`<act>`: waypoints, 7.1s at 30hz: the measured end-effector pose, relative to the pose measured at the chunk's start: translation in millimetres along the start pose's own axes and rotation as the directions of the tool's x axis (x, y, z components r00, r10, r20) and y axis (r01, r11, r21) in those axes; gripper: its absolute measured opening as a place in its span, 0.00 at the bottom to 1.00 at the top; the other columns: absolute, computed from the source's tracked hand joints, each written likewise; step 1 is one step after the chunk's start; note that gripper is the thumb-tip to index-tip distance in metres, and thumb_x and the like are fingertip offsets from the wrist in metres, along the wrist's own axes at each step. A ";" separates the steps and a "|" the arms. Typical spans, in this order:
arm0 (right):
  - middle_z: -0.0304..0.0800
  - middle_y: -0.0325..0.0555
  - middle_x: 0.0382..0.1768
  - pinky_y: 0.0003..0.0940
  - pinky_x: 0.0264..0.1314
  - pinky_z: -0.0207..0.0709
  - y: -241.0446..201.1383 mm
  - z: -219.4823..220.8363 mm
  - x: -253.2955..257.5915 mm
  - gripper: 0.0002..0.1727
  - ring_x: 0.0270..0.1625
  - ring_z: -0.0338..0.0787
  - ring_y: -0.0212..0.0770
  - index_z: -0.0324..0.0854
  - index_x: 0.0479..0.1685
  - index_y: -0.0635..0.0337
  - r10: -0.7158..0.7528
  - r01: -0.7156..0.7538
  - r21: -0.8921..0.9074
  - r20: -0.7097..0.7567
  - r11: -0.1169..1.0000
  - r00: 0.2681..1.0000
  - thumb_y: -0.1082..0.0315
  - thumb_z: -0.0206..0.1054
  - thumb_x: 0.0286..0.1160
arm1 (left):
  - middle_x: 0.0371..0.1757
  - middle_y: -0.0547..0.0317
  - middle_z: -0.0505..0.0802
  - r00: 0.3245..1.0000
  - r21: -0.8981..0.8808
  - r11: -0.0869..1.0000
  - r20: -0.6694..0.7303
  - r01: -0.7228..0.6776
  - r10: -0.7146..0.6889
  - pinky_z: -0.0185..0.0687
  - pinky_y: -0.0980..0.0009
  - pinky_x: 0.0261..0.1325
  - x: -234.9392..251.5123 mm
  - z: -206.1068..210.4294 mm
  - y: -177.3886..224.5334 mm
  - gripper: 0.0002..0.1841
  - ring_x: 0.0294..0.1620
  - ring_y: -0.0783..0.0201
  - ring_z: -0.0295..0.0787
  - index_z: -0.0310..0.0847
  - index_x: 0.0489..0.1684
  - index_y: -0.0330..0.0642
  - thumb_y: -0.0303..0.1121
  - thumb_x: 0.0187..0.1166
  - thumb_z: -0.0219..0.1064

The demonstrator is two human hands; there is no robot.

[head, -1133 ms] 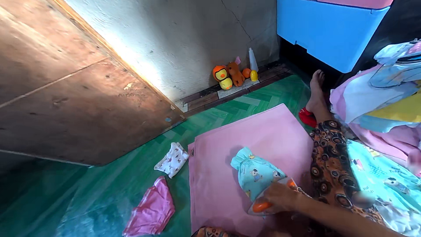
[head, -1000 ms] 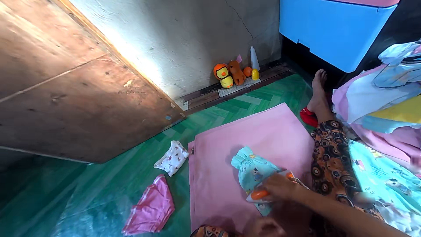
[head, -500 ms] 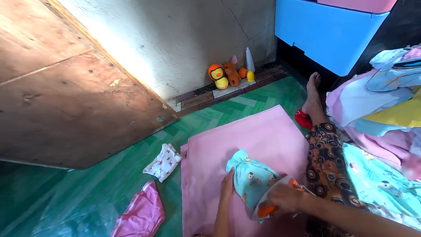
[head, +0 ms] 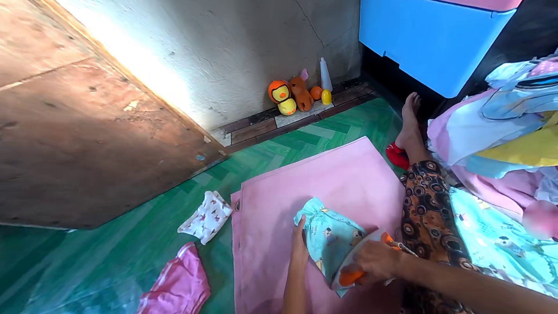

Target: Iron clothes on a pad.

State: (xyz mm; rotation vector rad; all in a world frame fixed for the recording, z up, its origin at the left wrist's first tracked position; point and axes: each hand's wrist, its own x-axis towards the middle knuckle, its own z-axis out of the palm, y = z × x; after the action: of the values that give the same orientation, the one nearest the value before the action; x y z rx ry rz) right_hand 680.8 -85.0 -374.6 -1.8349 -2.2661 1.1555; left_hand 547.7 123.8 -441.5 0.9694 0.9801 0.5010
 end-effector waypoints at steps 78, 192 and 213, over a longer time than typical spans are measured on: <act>0.92 0.63 0.58 0.69 0.64 0.77 1.5 -49.4 64.9 0.27 0.63 0.89 0.67 0.75 0.83 0.41 0.185 -0.184 0.022 -0.127 0.983 0.974 0.47 0.60 0.88 | 0.90 0.31 0.63 0.893 0.855 -0.276 0.384 -0.439 -0.233 0.55 0.41 0.88 -204.1 5.3 -75.0 0.31 0.91 0.36 0.59 0.69 0.82 0.26 0.40 0.86 0.61; 0.87 0.69 0.63 0.67 0.70 0.77 -83.3 11.8 69.7 0.35 0.66 0.88 0.70 0.38 0.99 0.38 0.531 -0.415 0.573 -0.042 0.707 0.846 0.53 0.45 0.96 | 0.31 0.63 0.80 0.647 -0.146 0.967 -0.762 -0.209 0.025 0.77 0.82 0.28 -87.7 -186.8 55.8 0.11 0.23 0.77 0.78 0.71 0.51 0.40 0.38 0.95 0.50; 0.91 0.63 0.61 0.71 0.68 0.75 -60.5 19.0 47.4 0.29 0.66 0.88 0.68 0.62 0.92 0.25 0.287 -0.223 0.379 -0.122 0.898 0.950 0.52 0.54 0.92 | 0.38 0.59 0.82 0.737 -0.113 0.989 -0.676 -0.097 -0.005 0.79 0.78 0.32 -84.3 -189.8 54.8 0.16 0.27 0.73 0.79 0.70 0.69 0.39 0.37 0.90 0.56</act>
State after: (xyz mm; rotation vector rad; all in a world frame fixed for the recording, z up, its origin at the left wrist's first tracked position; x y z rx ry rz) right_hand 606.5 -57.6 -376.3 -2.0236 -1.6215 1.2791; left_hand 344.5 175.3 -394.9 0.6787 1.5538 0.9982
